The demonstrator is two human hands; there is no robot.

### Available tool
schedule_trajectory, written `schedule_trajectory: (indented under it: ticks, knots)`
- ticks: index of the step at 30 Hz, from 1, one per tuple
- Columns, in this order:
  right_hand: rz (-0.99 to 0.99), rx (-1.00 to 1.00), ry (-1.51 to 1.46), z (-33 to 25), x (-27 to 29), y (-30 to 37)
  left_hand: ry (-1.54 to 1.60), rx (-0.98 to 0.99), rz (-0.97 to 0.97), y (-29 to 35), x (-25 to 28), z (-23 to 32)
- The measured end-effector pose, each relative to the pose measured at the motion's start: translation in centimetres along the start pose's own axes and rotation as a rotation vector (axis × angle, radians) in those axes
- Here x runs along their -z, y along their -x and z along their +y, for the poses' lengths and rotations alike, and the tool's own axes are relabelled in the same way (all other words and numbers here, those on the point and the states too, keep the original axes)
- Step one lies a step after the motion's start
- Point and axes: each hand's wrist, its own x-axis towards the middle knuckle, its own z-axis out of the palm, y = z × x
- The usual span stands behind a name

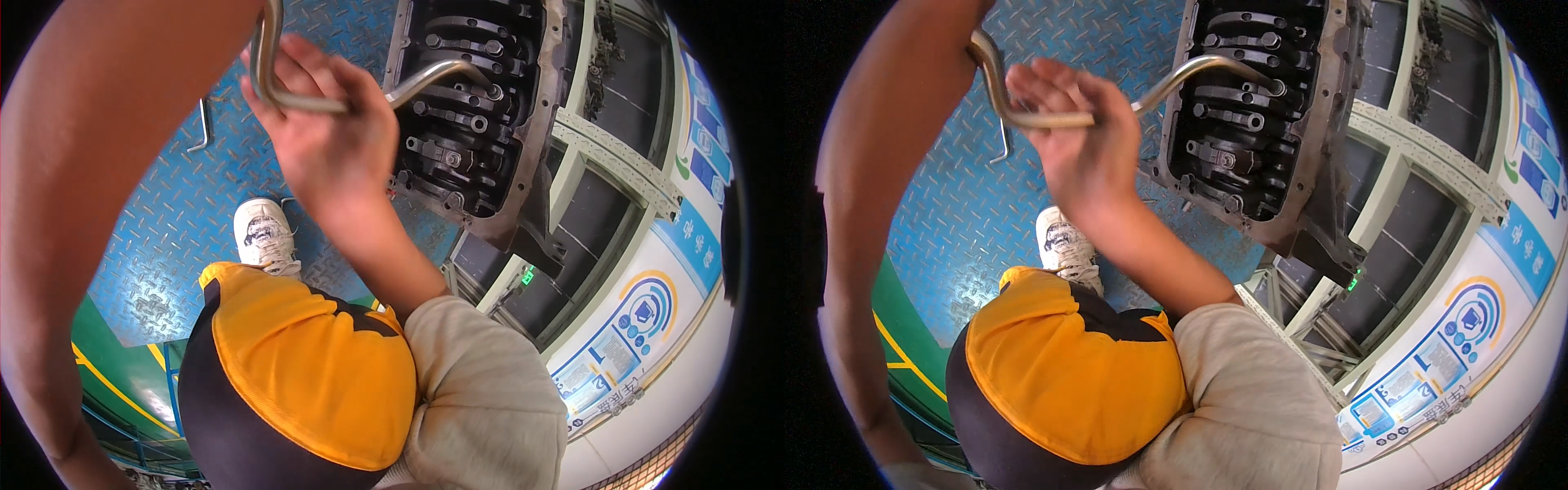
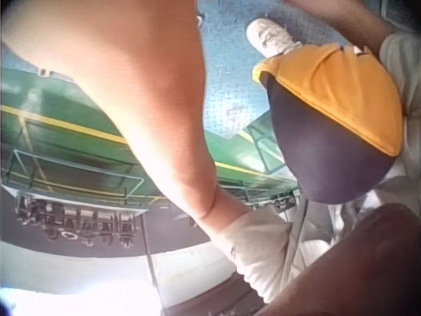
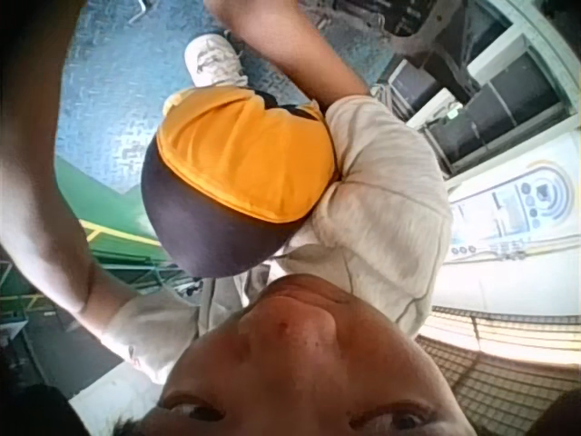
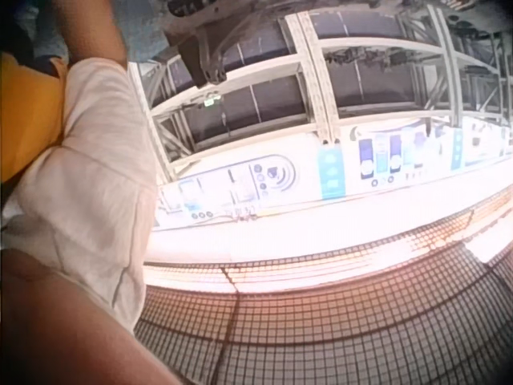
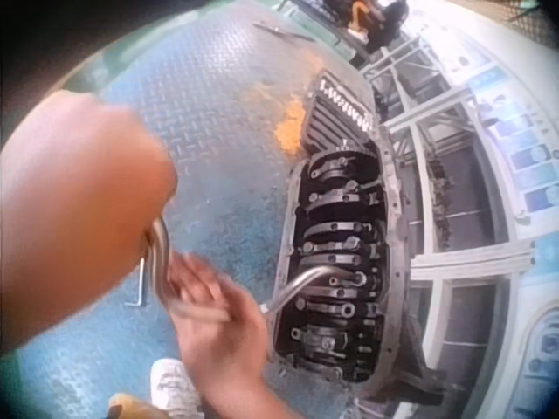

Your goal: Disassembling the main bearing caps of an engine block using a speed handle wrench.

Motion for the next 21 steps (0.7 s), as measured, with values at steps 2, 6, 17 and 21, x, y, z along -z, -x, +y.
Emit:
schedule_trajectory:
  ticks: [2,6,17,21]
  knots:
    - [0.063,0.003,-0.06,0.3,-2.3,-4.8,-0.01,0.0,0.006,-0.2,-0.1,0.0]
    - [-0.189,0.184,-0.344,-6.3,-9.2,-9.5,-0.033,-0.011,-0.006,-0.2,0.3,0.2]
    - [0.062,0.031,0.118,-0.3,0.2,-0.3,-0.063,-0.023,0.005,-0.7,-0.3,-0.3]
    - [-0.088,0.169,-0.089,-1.9,-5.6,-7.6,-0.082,0.018,0.019,-1.3,-0.1,-0.2]
